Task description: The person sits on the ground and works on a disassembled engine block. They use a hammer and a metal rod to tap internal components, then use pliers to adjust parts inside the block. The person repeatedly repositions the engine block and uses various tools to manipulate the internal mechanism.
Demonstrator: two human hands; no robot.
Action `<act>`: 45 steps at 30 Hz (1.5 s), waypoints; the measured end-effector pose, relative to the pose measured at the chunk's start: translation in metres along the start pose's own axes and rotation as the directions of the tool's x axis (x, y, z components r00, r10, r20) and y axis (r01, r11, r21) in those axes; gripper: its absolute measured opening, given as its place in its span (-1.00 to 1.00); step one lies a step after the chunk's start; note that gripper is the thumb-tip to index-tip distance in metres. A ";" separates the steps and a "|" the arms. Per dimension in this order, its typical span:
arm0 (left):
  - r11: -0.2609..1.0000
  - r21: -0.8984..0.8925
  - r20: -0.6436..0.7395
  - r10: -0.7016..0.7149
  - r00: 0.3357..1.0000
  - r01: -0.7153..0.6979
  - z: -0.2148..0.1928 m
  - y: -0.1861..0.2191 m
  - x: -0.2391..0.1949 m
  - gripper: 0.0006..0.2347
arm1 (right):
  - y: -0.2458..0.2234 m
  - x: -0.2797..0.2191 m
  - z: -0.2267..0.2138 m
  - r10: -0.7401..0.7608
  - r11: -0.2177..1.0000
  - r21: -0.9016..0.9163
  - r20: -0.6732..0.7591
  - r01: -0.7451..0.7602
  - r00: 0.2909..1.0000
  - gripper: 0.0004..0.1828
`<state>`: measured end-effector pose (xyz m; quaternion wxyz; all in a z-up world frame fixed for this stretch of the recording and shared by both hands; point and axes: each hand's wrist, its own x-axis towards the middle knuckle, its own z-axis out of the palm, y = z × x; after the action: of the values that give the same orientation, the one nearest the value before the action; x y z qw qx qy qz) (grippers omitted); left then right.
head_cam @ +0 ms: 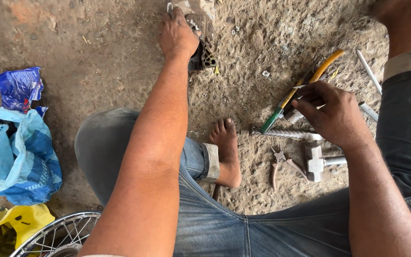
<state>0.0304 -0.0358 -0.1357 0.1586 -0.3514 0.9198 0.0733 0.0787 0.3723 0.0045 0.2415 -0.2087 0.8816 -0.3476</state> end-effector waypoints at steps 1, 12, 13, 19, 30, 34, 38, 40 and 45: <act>1.000 0.006 -0.026 0.009 1.000 -0.009 0.000 0.000 0.002 -0.31 | 0.000 0.001 0.000 0.004 1.000 0.000 0.006 -0.004 1.000 -0.69; 0.994 -0.107 -0.123 0.004 0.992 -0.017 0.020 -0.016 0.015 -0.69 | 0.001 -0.001 0.001 -0.018 1.000 0.006 0.001 0.018 1.000 -0.72; 0.998 -0.042 -0.142 0.031 0.989 -0.037 0.019 -0.016 0.014 -0.63 | 0.001 -0.001 0.000 -0.038 0.999 0.013 -0.010 0.038 0.999 -0.71; 0.999 -0.044 -0.022 -0.010 1.000 0.009 -0.004 -0.005 0.001 -0.47 | -0.001 -0.002 0.000 -0.055 0.998 0.017 -0.017 0.056 0.998 -0.70; 0.997 0.020 -0.127 0.075 0.989 -0.073 0.005 -0.007 0.005 -0.56 | -0.003 -0.001 0.000 -0.015 1.000 0.001 -0.008 0.015 1.000 -0.70; 0.996 0.019 -0.118 0.087 0.989 -0.085 0.012 -0.011 0.011 -0.59 | -0.003 -0.001 0.001 -0.008 1.000 0.015 -0.009 0.008 1.000 -0.69; 0.996 0.012 -0.110 0.086 0.990 -0.085 0.001 -0.010 0.006 -0.60 | -0.003 -0.001 0.001 -0.019 1.000 0.021 -0.011 0.020 1.000 -0.68; 0.995 -0.100 -0.018 0.026 1.000 -0.027 -0.012 -0.010 0.002 -0.61 | -0.004 -0.001 0.001 -0.028 1.000 0.011 -0.015 0.028 0.999 -0.68; 0.803 -0.541 0.051 -0.263 0.963 0.248 -0.036 -0.021 -0.001 -0.67 | -0.003 -0.001 0.001 -0.025 1.000 0.017 -0.012 0.026 1.000 -0.69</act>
<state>0.0363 -0.0597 -0.1018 0.0486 -0.5034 0.8073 0.3040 0.0802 0.3702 0.0067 0.2335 -0.2158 0.8773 -0.3594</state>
